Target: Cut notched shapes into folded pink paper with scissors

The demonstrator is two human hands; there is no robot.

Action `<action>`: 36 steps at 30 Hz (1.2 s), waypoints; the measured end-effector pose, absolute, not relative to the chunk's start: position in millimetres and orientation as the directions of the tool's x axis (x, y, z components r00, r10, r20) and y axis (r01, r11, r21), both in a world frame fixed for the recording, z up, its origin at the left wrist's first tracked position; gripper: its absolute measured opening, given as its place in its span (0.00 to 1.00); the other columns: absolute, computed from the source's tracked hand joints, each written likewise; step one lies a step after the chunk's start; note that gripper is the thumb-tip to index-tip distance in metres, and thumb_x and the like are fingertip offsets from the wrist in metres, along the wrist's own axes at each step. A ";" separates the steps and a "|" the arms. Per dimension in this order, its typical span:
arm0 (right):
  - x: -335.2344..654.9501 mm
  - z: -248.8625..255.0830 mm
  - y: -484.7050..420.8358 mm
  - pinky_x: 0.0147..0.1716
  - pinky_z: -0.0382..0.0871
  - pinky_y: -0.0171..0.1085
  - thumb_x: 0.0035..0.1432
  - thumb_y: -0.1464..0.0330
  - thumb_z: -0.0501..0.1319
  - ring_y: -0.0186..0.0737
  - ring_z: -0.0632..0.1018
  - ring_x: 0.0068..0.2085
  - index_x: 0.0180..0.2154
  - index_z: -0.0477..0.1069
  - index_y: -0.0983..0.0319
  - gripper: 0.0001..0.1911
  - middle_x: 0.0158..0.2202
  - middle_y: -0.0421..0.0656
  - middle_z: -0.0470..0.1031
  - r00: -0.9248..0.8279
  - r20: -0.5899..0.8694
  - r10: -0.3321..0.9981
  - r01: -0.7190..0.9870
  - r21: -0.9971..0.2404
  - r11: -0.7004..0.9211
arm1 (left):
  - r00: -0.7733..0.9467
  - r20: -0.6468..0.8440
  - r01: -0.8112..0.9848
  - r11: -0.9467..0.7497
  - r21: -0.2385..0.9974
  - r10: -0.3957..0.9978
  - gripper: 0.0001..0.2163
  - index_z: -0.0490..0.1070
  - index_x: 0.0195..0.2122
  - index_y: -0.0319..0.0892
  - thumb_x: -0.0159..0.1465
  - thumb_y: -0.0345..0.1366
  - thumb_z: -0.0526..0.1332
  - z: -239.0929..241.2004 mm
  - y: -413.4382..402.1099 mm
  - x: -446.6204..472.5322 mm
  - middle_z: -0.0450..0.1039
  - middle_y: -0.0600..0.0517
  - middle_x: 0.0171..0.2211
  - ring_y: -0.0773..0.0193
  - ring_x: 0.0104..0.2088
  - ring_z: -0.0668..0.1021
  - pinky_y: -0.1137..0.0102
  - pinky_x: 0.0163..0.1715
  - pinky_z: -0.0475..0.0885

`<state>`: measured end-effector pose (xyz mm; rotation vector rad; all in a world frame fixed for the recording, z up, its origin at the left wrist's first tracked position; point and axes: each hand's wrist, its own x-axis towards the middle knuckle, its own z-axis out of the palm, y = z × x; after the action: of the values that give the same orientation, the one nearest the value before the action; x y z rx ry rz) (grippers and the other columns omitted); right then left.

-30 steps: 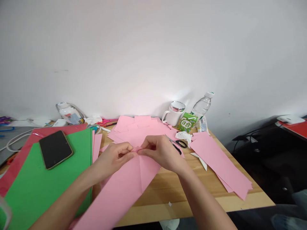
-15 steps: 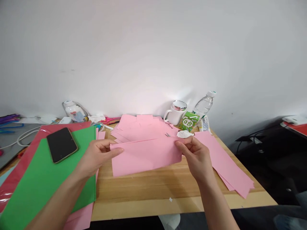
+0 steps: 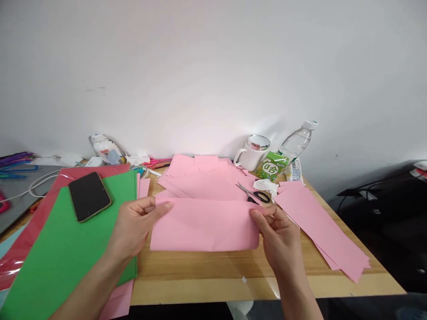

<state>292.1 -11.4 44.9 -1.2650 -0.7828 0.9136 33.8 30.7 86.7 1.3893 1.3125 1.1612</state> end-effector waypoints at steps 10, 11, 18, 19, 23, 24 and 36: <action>289.2 32.0 -16.6 0.18 0.58 0.26 0.46 0.62 0.69 0.26 0.63 0.19 0.24 0.71 0.61 0.11 0.15 0.32 0.61 0.451 -0.088 0.888 -0.164 -0.986 -0.014 | 0.037 0.112 0.313 -0.118 0.942 0.993 0.22 0.45 0.15 0.43 0.54 0.40 0.62 81.1 35.1 31.6 0.39 0.59 0.18 0.72 0.20 0.48 0.71 0.19 0.44; 289.5 29.1 -15.9 0.18 0.58 0.25 0.46 0.62 0.69 0.26 0.63 0.19 0.24 0.71 0.61 0.11 0.16 0.33 0.64 0.445 -0.108 0.889 -0.185 -0.982 -0.027 | 0.045 0.115 0.323 -0.124 0.938 0.992 0.22 0.45 0.15 0.43 0.54 0.40 0.61 79.6 36.3 31.1 0.39 0.60 0.18 0.72 0.20 0.48 0.72 0.19 0.44; 288.8 8.0 -5.9 0.18 0.59 0.24 0.41 0.64 0.72 0.25 0.66 0.18 0.22 0.71 0.62 0.12 0.16 0.34 0.69 0.393 -0.220 0.893 -0.344 -0.935 -0.079 | 0.050 0.063 0.327 -0.075 0.942 0.997 0.22 0.45 0.15 0.44 0.53 0.42 0.61 63.1 47.3 26.1 0.39 0.60 0.17 0.73 0.20 0.48 0.72 0.19 0.43; 287.6 7.1 -4.1 0.18 0.60 0.25 0.40 0.64 0.72 0.26 0.67 0.18 0.21 0.71 0.62 0.13 0.17 0.34 0.70 0.388 -0.227 0.893 -0.356 -0.931 -0.082 | 0.045 0.051 0.326 -0.063 0.943 0.998 0.22 0.45 0.15 0.44 0.53 0.42 0.61 60.4 48.6 25.0 0.39 0.60 0.18 0.73 0.20 0.48 0.72 0.19 0.44; 283.3 7.1 1.5 0.19 0.63 0.25 0.37 0.65 0.73 0.27 0.69 0.19 0.21 0.71 0.62 0.13 0.18 0.35 0.72 0.384 -0.250 0.889 -0.409 -0.909 -0.079 | 0.037 -0.016 0.295 0.004 0.955 0.999 0.22 0.47 0.16 0.44 0.53 0.45 0.61 51.7 51.6 20.5 0.40 0.59 0.19 0.72 0.20 0.50 0.72 0.19 0.44; 283.0 7.2 2.4 0.18 0.63 0.24 0.36 0.65 0.74 0.27 0.69 0.19 0.21 0.71 0.62 0.13 0.17 0.35 0.72 0.385 -0.258 0.886 -0.420 -0.904 -0.081 | 0.036 -0.027 0.283 0.016 0.959 0.999 0.22 0.47 0.16 0.43 0.53 0.46 0.61 50.5 51.7 19.7 0.40 0.59 0.19 0.73 0.20 0.50 0.72 0.19 0.45; 282.9 10.5 4.3 0.17 0.60 0.21 0.33 0.66 0.75 0.22 0.66 0.17 0.19 0.69 0.64 0.16 0.15 0.33 0.69 0.427 -0.303 0.852 -0.446 -0.890 -0.094 | 0.045 -0.017 0.298 0.002 0.955 0.999 0.22 0.47 0.15 0.43 0.56 0.44 0.60 49.5 51.7 18.8 0.40 0.60 0.18 0.73 0.20 0.48 0.72 0.18 0.43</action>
<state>282.9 4.3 10.5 -1.2358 -0.4249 1.1412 18.8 51.7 49.5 1.4418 1.3955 1.0087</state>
